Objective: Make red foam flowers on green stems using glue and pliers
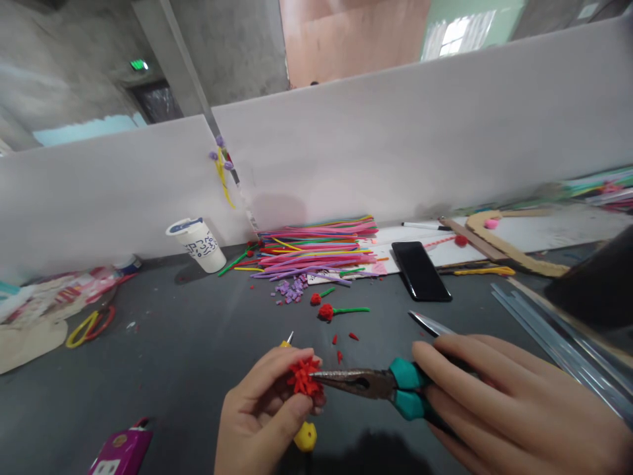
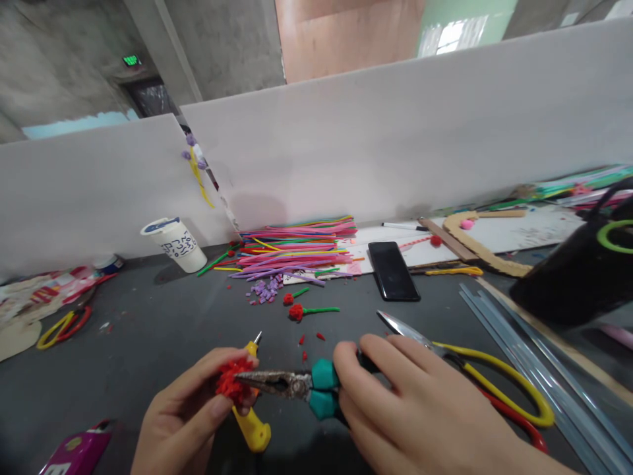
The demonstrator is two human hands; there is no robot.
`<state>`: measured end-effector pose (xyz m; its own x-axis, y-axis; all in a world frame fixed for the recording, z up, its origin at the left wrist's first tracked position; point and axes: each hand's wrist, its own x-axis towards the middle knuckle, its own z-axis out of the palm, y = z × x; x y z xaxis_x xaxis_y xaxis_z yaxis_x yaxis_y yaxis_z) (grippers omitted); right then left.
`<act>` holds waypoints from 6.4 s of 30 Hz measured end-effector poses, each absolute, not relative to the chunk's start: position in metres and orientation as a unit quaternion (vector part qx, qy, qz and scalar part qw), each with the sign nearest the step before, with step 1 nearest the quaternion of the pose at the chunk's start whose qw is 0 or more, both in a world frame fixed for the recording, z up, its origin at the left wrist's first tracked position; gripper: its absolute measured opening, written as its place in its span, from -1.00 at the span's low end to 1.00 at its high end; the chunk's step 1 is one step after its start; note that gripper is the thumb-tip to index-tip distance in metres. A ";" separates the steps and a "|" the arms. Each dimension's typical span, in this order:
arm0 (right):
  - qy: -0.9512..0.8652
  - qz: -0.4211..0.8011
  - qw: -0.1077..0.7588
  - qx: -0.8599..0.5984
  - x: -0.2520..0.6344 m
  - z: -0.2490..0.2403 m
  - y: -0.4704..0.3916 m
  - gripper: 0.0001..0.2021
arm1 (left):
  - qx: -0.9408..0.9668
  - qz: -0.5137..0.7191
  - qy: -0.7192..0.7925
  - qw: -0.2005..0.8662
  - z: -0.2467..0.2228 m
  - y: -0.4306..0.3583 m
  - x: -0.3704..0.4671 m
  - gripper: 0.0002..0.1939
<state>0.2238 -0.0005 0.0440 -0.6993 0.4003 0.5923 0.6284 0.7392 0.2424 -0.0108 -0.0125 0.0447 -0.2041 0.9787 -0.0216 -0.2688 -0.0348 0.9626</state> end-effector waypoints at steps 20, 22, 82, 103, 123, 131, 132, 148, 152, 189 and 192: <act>-0.888 -0.196 0.283 -0.305 0.220 0.045 0.004 -0.75 | 0.339 0.616 0.447 0.553 0.043 -0.012 -0.015 -0.69; -0.884 -0.188 0.294 -0.312 0.221 0.049 0.004 -0.79 | 0.322 0.614 0.442 0.569 0.043 -0.011 -0.015 -0.68; -0.874 -0.157 0.335 -0.316 0.201 0.052 0.002 -0.68 | 0.362 0.591 0.458 0.557 0.048 -0.015 -0.018 -0.77; -0.862 -0.238 0.294 -0.338 0.202 0.054 -0.004 -0.58 | 0.341 0.591 0.469 0.561 0.067 -0.010 -0.007 -0.89; -0.844 -0.205 0.334 -0.366 0.218 0.058 -0.021 -0.70 | 0.368 0.588 0.477 0.540 0.076 -0.023 0.001 -0.83; -0.858 -0.246 0.316 -0.322 0.223 0.060 -0.023 -0.65 | 0.374 0.576 0.463 0.561 0.080 -0.027 0.002 -0.82; -0.859 -0.245 0.314 -0.322 0.223 0.060 -0.023 -0.65 | 0.373 0.576 0.461 0.563 0.081 -0.028 0.002 -0.82; -0.847 -0.167 0.344 -0.369 0.218 0.058 -0.028 -0.73 | 0.404 0.559 0.459 0.560 0.076 -0.028 0.000 -0.79; -0.849 -0.147 0.339 -0.378 0.215 0.063 -0.030 -0.74 | 0.393 0.570 0.460 0.556 0.074 -0.028 0.000 -0.77; -0.845 -0.252 0.322 -0.344 0.222 0.064 -0.028 -0.54 | 0.359 0.526 0.464 0.616 0.082 -0.023 -0.001 -0.80; -0.844 -0.271 0.317 -0.337 0.223 0.066 -0.028 -0.53 | 0.361 0.525 0.464 0.616 0.082 -0.024 0.001 -0.80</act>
